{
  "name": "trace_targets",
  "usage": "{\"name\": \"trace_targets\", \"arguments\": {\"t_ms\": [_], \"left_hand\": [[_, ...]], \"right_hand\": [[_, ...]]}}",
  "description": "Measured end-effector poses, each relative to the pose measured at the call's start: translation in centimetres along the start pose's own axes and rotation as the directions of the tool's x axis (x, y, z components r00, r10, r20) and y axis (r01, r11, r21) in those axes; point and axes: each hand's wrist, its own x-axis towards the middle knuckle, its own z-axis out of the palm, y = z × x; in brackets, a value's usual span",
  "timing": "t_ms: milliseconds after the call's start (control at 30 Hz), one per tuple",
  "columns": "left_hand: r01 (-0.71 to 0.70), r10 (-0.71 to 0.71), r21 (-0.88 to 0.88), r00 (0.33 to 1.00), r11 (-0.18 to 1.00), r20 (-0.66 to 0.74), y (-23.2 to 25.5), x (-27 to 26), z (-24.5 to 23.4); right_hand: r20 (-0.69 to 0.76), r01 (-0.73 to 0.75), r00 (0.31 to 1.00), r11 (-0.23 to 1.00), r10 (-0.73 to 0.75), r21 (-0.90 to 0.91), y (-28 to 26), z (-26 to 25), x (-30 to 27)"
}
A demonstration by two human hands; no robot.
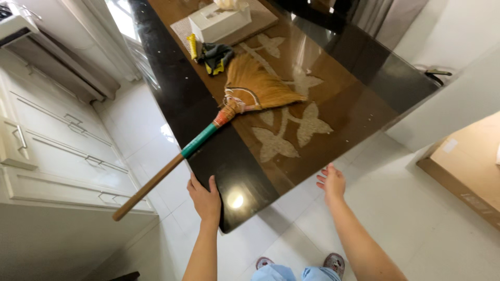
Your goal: The person moves several dark wooden chairs one at a time, repositioning them around a dining table and near a counter. The person handles the chairs by the backrest and seat, sliding them into place.
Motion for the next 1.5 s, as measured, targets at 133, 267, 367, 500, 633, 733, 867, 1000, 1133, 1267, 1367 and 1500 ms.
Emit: {"name": "trace_targets", "arguments": {"t_ms": [133,267,367,500,633,733,867,1000,1133,1267,1367,1500], "left_hand": [[-0.251,0.260,0.094,0.960,0.963,-0.106,0.7,-2.5,0.6],[-0.300,0.291,-0.096,0.951,0.949,-0.100,3.8,-5.1,1.3],[-0.286,0.280,-0.197,0.958,0.938,-0.061,7.3,-7.1,2.5],[-0.332,0.338,-0.266,0.941,0.905,-0.026,11.5,-11.0,4.4],[-0.333,0.345,-0.301,0.938,0.894,-0.011,15.4,-14.6,6.8],[-0.355,0.374,-0.329,0.927,0.875,-0.005,18.1,-16.5,8.8],[-0.358,0.384,-0.363,0.923,0.860,-0.001,21.6,-19.2,11.2],[-0.347,0.391,-0.383,0.920,0.856,0.040,25.1,-21.4,13.1],[-0.349,0.410,-0.396,0.909,0.849,0.077,27.9,-22.7,15.1],[-0.434,0.496,-0.401,0.866,0.807,0.062,29.6,-23.3,17.3],[-0.419,0.506,-0.448,0.858,0.790,0.091,30.8,-23.4,19.3],[-0.481,0.569,-0.446,0.818,0.755,0.081,32.5,-23.4,21.7]], "right_hand": [[0.000,0.071,0.997,0.991,-0.071,0.113,-1.9,-2.2,-4.0],[0.031,0.143,0.988,0.967,-0.153,0.212,-6.3,-4.5,-5.8],[0.052,0.155,0.983,0.946,-0.177,0.283,-9.7,-6.9,-5.6],[0.016,0.201,0.976,0.926,-0.217,0.321,-13.1,-11.8,-4.8],[-0.015,0.195,0.979,0.909,-0.204,0.368,-15.9,-17.4,-3.4],[-0.038,0.205,0.978,0.913,-0.205,0.354,-17.6,-21.3,-2.2],[-0.040,0.234,0.971,0.909,-0.235,0.345,-19.6,-26.3,-0.6],[-0.052,0.255,0.966,0.900,-0.253,0.355,-21.6,-30.5,0.8],[-0.096,0.263,0.965,0.907,-0.245,0.329,-23.2,-33.9,1.6],[-0.138,0.278,0.959,0.907,-0.246,0.316,-23.9,-36.9,1.9],[-0.163,0.277,0.958,0.909,-0.235,0.312,-24.0,-38.6,2.1],[-0.187,0.284,0.953,0.915,-0.238,0.286,-23.5,-40.4,3.3]]}}
